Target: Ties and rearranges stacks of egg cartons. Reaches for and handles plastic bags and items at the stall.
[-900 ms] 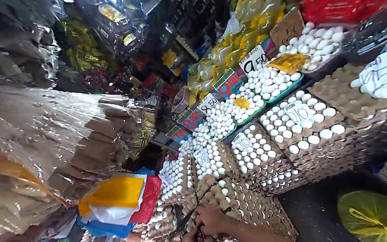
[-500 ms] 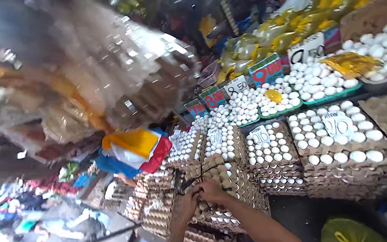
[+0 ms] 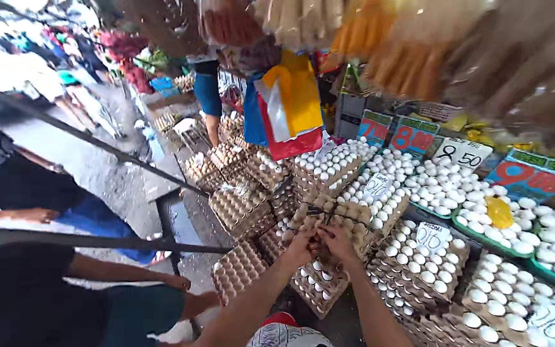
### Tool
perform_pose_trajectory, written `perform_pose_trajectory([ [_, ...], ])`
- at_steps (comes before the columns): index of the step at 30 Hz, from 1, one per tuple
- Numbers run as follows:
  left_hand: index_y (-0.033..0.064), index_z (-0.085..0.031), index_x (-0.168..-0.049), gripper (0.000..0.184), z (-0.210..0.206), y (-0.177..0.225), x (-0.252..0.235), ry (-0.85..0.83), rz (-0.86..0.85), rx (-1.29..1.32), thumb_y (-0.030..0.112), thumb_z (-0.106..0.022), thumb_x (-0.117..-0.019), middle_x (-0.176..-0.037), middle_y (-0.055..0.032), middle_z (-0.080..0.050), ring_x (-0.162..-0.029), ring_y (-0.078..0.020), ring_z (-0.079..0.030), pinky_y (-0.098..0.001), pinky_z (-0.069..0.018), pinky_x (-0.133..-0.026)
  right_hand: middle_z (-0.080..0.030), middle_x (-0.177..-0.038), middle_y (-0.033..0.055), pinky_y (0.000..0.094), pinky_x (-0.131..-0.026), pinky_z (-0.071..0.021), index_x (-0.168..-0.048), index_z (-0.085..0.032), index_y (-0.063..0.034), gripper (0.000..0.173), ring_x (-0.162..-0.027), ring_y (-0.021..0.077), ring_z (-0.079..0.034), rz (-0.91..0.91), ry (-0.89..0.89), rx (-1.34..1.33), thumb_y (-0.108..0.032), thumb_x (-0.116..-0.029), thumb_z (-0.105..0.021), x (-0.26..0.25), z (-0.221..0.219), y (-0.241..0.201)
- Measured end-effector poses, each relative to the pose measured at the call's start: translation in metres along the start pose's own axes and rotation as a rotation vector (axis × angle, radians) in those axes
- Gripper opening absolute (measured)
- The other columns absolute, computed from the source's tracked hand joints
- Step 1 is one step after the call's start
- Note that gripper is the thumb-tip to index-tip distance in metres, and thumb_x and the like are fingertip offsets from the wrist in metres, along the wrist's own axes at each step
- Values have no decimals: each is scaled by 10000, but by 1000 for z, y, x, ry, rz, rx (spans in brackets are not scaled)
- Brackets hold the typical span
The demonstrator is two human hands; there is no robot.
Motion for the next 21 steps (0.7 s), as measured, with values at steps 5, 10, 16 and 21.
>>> perform_pose_trajectory([
  [5, 22, -614, -1233, 279, -3, 36, 3, -7, -203, -785, 203, -454, -1096, -907, -60, -670, -626, -116, -591, -263, -515, -578, -713, -1239, 103, 501, -1086, -471, -1213, -763, -164, 354, -1216, 256, -635, -105, 129, 107, -391, -1053, -544, -5, 9, -5],
  [10, 154, -534, -1405, 387, -19, 49, 4, 58, -211, -1744, 255, -440, -1044, -1151, -203, -696, -1082, -413, -680, -647, -535, -880, -714, -1218, 125, 549, -1033, -498, -1159, -760, -135, 367, -1206, 314, -642, -291, 87, 516, -376, -1058, -502, -31, 19, -5],
  [16, 151, -482, -1446, 522, -19, 35, 11, -279, -155, -2011, 145, -598, -936, -1046, -223, -705, -999, -451, -680, -650, -517, -831, -715, -1217, 122, 614, -977, -504, -1156, -759, -164, 334, -1208, 350, -635, -522, 103, 745, -369, -1039, -524, -47, 38, 11],
  [21, 142, -524, -1405, 398, 4, 53, 6, -504, -182, -1786, 342, -368, -1099, -1096, -190, -709, -1040, -405, -692, -632, -537, -858, -736, -1136, 99, 604, -907, -543, -1095, -774, -172, 328, -1077, 317, -693, -596, 232, 743, -429, -991, -598, -57, 45, -6],
])
Point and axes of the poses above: each hand's wrist, its own x-axis away from the middle knuckle, its own z-axis out of the back of the hand, y = z × x, the point moved 10 cm from there along -x, towards the middle knuckle
